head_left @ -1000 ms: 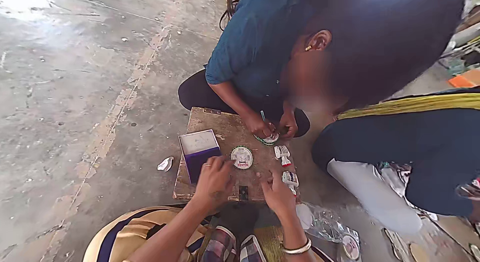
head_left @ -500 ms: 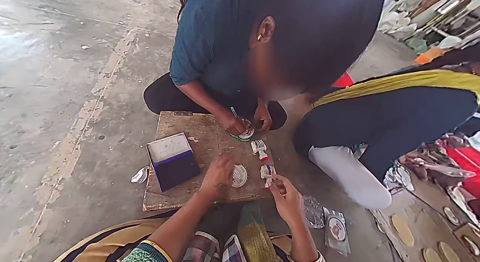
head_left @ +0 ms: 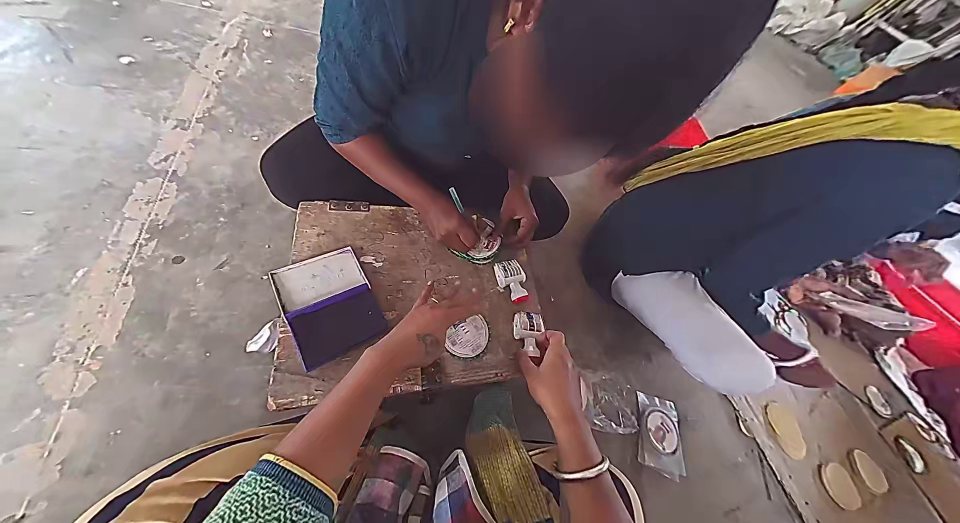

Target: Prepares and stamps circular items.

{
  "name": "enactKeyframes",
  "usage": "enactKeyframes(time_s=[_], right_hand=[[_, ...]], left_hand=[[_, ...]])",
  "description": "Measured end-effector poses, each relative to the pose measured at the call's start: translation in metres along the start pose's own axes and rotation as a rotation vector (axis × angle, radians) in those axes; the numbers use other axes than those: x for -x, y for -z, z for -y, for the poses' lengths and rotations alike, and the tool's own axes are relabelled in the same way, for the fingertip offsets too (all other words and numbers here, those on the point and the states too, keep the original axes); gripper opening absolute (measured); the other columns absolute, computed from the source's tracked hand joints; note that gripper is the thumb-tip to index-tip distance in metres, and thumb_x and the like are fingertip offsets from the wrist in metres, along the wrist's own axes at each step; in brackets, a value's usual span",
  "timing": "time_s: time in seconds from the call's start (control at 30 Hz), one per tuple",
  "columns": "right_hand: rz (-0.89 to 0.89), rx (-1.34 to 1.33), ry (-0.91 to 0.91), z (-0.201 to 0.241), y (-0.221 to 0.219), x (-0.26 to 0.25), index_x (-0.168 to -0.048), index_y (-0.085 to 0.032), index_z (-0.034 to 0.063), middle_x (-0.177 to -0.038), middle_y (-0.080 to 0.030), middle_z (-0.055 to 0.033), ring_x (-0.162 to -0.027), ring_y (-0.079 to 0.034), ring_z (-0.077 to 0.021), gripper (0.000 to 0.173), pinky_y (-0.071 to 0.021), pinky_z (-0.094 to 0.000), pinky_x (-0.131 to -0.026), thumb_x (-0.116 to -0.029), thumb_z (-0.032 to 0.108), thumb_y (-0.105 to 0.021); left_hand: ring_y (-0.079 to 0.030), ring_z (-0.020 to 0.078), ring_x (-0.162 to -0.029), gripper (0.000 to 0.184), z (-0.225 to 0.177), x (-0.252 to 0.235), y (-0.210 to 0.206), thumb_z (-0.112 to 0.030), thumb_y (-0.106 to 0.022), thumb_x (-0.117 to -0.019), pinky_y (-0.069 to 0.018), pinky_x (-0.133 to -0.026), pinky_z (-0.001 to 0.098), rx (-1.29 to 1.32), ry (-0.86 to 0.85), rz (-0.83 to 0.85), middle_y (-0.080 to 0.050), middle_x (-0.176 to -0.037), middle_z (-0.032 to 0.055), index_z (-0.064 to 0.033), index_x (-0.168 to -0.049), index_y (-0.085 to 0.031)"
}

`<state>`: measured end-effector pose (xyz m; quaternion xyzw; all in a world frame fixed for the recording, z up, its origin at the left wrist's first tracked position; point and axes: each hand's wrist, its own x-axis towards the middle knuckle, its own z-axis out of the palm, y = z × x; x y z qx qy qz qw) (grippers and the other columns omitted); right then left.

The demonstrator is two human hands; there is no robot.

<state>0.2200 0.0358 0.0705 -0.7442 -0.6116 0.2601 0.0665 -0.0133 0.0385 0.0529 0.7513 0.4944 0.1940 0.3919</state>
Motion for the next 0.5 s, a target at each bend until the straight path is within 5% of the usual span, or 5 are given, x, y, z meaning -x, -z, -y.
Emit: enactKeyframes(time_s=[0.1, 0.2, 0.37, 0.5], right_hand=[[-0.011, -0.06, 0.011, -0.001, 0.001, -0.001, -0.138, -0.049, -0.0028, -0.116, -0.067, -0.0243, -0.104, -0.068, -0.0374, 0.048, -0.052, -0.0546, -0.09, -0.098, 0.018, -0.067], [-0.066, -0.09, 0.066, 0.004, 0.014, 0.002, -0.137, -0.051, -0.0057, -0.112, -0.066, -0.0272, -0.101, -0.067, -0.0395, 0.042, -0.051, -0.0568, -0.088, -0.1043, 0.02, -0.056], [-0.098, -0.078, 0.531, 0.072, 0.021, 0.022, -0.117, -0.061, -0.0077, -0.092, -0.066, -0.0204, -0.079, -0.064, -0.0301, 0.033, -0.0508, -0.0506, -0.071, -0.1025, 0.02, -0.052], [0.209, 0.079, 0.771, 0.17, -0.026, 0.047, -0.112, -0.065, -0.0013, -0.083, -0.069, -0.018, -0.08, -0.069, -0.0353, 0.027, -0.0533, -0.0552, -0.072, -0.1003, 0.023, -0.062]], left_hand=[[-0.037, 0.0391, -0.147, 0.055, -0.002, 0.004, -0.005, 0.003, -0.058, -0.0953, -0.0298, -0.119, 0.058, -0.004, 0.106, -0.148, -0.048, -0.153, 0.0193, -0.0072, -0.149, -0.052], [-0.041, 0.0395, -0.145, 0.059, -0.003, 0.006, -0.018, -0.024, -0.065, -0.101, -0.0307, -0.119, 0.0568, -0.024, 0.195, -0.114, -0.05, -0.151, 0.0208, -0.004, -0.153, -0.044], [-0.039, 0.0391, -0.147, 0.057, 0.008, 0.013, -0.032, -0.021, -0.068, -0.0977, -0.0225, -0.123, 0.0543, 0.037, 0.106, -0.191, -0.053, -0.149, 0.0222, 0.0024, -0.147, -0.05], [-0.058, 0.0407, -0.128, 0.049, 0.036, 0.014, -0.07, -0.024, -0.072, -0.0913, -0.0386, -0.114, 0.0541, 0.209, 0.125, -0.311, -0.064, -0.13, 0.0286, 0.0085, -0.127, -0.064]])
